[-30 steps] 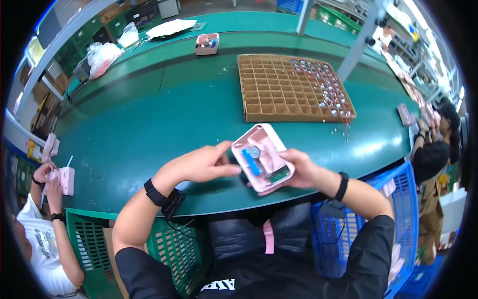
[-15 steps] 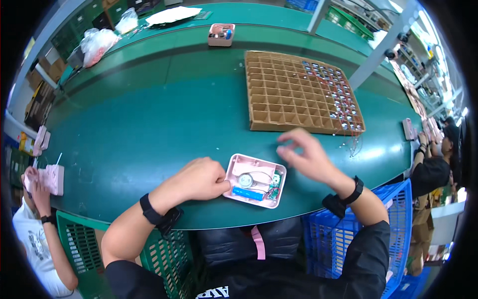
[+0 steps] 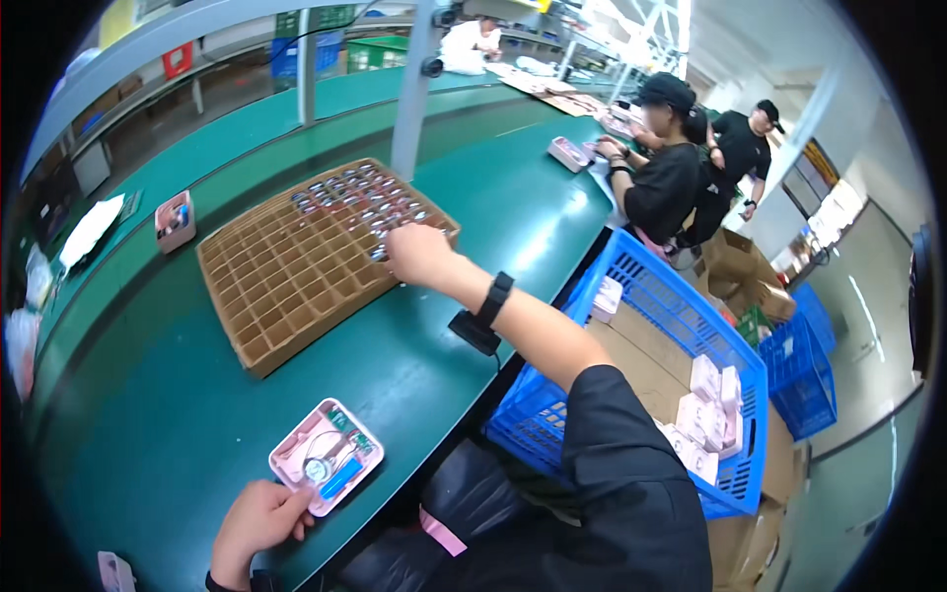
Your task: The recorder is assembling small electronic components on a production line and placing them into pink containers.
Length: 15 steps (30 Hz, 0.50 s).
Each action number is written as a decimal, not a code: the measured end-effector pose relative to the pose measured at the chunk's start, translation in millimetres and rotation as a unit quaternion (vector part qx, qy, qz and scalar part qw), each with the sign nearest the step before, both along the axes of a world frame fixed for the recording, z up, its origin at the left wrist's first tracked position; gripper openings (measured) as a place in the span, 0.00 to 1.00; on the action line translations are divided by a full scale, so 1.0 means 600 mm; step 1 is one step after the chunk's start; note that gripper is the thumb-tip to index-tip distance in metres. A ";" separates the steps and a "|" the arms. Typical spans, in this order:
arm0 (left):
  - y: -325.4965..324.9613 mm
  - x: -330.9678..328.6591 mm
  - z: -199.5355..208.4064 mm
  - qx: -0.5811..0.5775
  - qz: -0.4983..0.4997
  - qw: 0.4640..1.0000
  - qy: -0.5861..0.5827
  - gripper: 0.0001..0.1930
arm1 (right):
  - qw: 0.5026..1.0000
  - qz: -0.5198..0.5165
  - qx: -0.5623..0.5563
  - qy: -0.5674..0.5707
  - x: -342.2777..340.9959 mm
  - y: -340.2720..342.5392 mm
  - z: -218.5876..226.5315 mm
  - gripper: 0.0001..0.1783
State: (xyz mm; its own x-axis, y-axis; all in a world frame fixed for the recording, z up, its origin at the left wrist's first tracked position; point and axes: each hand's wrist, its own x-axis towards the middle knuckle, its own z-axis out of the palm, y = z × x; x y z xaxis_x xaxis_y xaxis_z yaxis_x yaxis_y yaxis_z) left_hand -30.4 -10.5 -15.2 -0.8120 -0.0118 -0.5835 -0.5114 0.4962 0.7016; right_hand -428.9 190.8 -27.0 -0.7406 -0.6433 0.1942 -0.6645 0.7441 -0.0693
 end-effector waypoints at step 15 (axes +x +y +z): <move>0.014 -0.016 0.019 -0.042 0.010 0.999 0.005 0.23 | 0.662 0.176 -0.579 -0.443 -0.033 0.050 0.073 0.03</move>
State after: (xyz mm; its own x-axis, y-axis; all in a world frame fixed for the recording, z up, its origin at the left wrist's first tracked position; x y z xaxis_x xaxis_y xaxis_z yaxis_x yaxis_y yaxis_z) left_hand -40.1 -1.9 -3.5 -0.8168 -0.0776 -0.5716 -0.5154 0.5432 0.6628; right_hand -448.4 220.7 17.0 -0.7371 -0.6063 0.2984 -0.1009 -0.3379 -0.9358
